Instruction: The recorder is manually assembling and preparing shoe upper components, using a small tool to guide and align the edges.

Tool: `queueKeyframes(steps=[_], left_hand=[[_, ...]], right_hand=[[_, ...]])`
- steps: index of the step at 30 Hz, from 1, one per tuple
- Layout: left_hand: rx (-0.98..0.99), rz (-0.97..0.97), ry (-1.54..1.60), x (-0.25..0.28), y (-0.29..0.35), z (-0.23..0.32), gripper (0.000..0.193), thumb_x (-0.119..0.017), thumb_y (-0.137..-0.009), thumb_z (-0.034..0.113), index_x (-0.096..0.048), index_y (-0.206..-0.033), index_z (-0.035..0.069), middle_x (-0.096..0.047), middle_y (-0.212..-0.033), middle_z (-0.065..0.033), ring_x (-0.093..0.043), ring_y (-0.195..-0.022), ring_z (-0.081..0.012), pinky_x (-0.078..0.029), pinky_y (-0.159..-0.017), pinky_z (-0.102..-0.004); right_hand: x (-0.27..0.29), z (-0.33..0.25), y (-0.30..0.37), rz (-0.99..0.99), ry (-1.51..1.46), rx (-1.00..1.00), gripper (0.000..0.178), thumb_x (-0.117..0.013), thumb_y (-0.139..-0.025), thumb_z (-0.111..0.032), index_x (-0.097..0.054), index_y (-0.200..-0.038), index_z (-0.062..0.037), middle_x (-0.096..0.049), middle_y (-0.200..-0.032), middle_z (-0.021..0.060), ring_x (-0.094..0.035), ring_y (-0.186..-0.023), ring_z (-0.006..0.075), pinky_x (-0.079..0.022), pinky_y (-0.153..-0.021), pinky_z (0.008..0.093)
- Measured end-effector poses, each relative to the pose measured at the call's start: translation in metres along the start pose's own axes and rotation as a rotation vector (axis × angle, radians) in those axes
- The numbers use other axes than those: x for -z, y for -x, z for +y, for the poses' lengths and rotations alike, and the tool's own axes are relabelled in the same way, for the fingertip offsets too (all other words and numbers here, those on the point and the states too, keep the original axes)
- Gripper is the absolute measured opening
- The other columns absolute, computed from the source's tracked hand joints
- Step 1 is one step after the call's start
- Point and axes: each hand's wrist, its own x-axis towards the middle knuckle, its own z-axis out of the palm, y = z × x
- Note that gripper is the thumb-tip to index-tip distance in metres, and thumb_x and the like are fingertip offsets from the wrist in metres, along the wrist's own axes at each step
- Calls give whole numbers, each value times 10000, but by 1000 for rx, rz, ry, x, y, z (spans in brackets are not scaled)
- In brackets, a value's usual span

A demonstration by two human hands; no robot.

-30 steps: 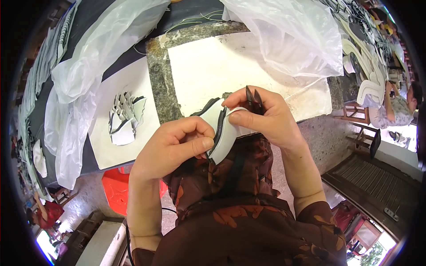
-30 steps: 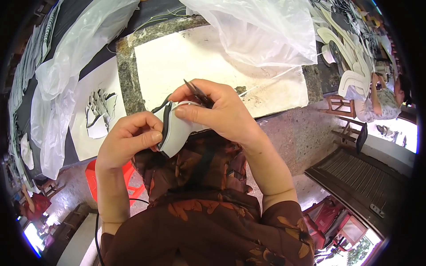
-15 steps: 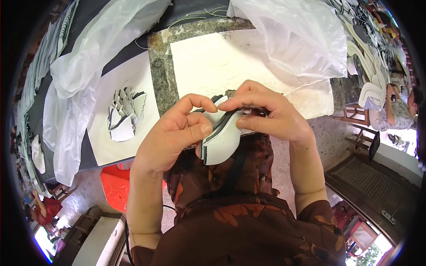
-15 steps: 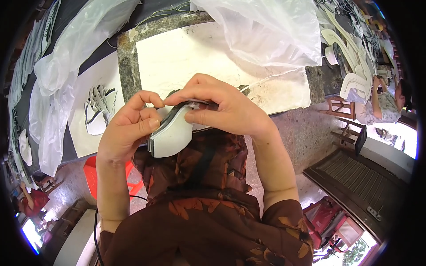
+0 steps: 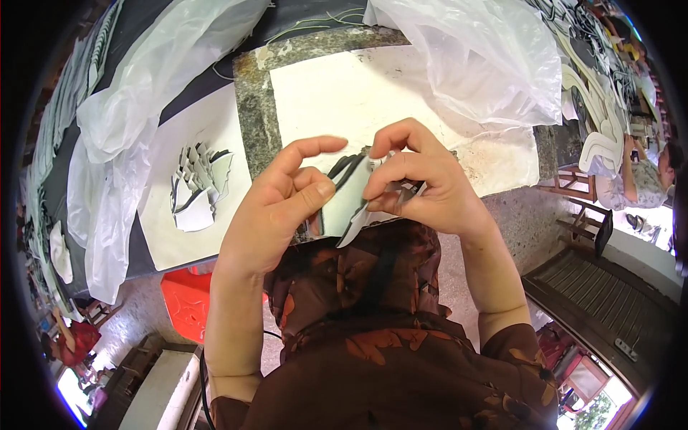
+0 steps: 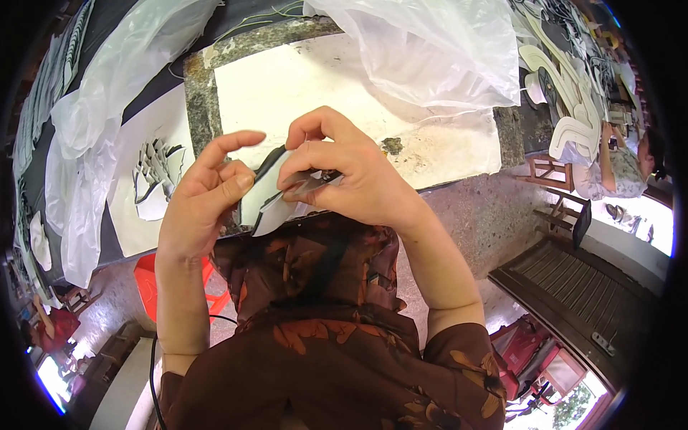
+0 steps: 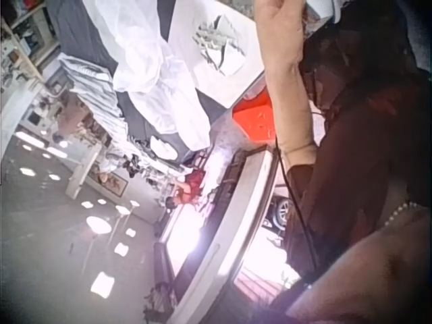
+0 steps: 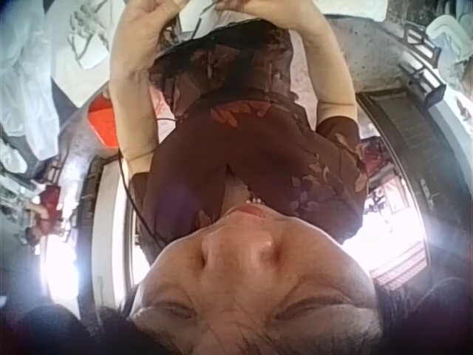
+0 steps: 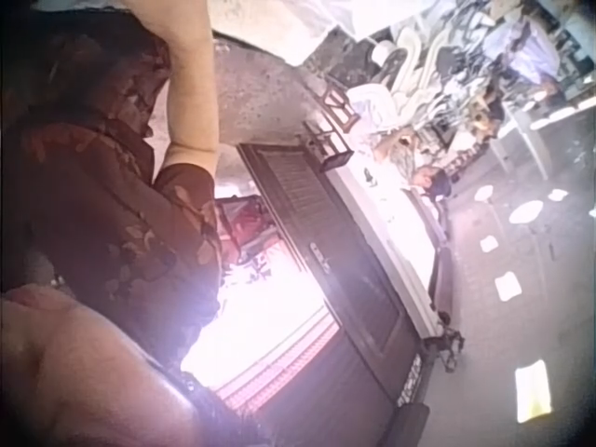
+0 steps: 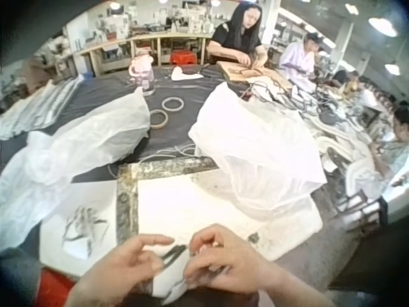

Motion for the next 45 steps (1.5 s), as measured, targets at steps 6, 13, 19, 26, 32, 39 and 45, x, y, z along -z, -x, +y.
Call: queueKeyframes(steps=[6, 13, 19, 26, 32, 39, 45], left_hand=[[-179, 33, -759, 9, 7, -3, 193, -624, -992, 89, -721, -1151, 38, -593, -855, 32, -538, -770, -65, -416, -677, -227], [-464, 105, -742, -5, 15, 23, 214, -725, -920, 187, -742, -1058, 24, -654, -1000, -119, -634, -898, -284, -490, -798, -359], [-296, 152, -727, -20, 6, 13, 168, -785, -877, 162, -741, -908, 2, -646, -817, -71, -598, -703, -155, -459, -647, -291], [-214, 197, -446, -6, 10, 4, 106, -764, -904, 94, -738, -913, -8, -615, -819, -13, -556, -722, -85, -429, -653, -243], [-312, 220, -477, 0, 10, -4, 90, -746, -917, 86, -718, -907, 2, -596, -820, -6, -519, -729, -84, -414, -669, -246], [-306, 158, -487, 1, 15, -5, 98, -703, -950, 98, -673, -952, 4, -570, -831, -25, -516, -741, -105, -419, -676, -263], [-463, 80, -749, -13, 10, 10, 180, -714, -946, 160, -669, -902, -9, -584, -771, -56, -514, -706, -121, -424, -649, -289]], right_hand=[[25, -14, -4, -95, -112, -125, 195, -813, -763, 56, -735, -905, -52, -668, -890, 34, -622, -835, 140, -483, -754, 281], [32, -27, -17, -226, -42, -186, 153, -792, -789, 22, -727, -915, -36, -685, -904, 32, -629, -841, 145, -482, -744, 292], [27, -24, -21, -247, 23, -155, 217, -813, -786, -21, -740, -990, -37, -697, -934, 36, -637, -863, 163, -496, -774, 304], [35, -24, -20, -231, -148, -369, 231, -810, -882, -144, -722, -1042, -2, -667, -923, -3, -576, -863, 84, -457, -758, 260], [37, -22, -19, -213, -263, -461, 215, -798, -898, -165, -698, -1004, -6, -614, -870, -36, -502, -792, 37, -401, -690, 219], [28, -28, -19, -186, -192, -394, 160, -783, -883, -97, -684, -977, -14, -585, -832, -54, -483, -756, 26, -379, -657, 214], [22, -31, -20, -260, -178, -370, 163, -753, -909, -97, -691, -1032, -9, -606, -834, -33, -521, -757, 37, -427, -683, 222]])
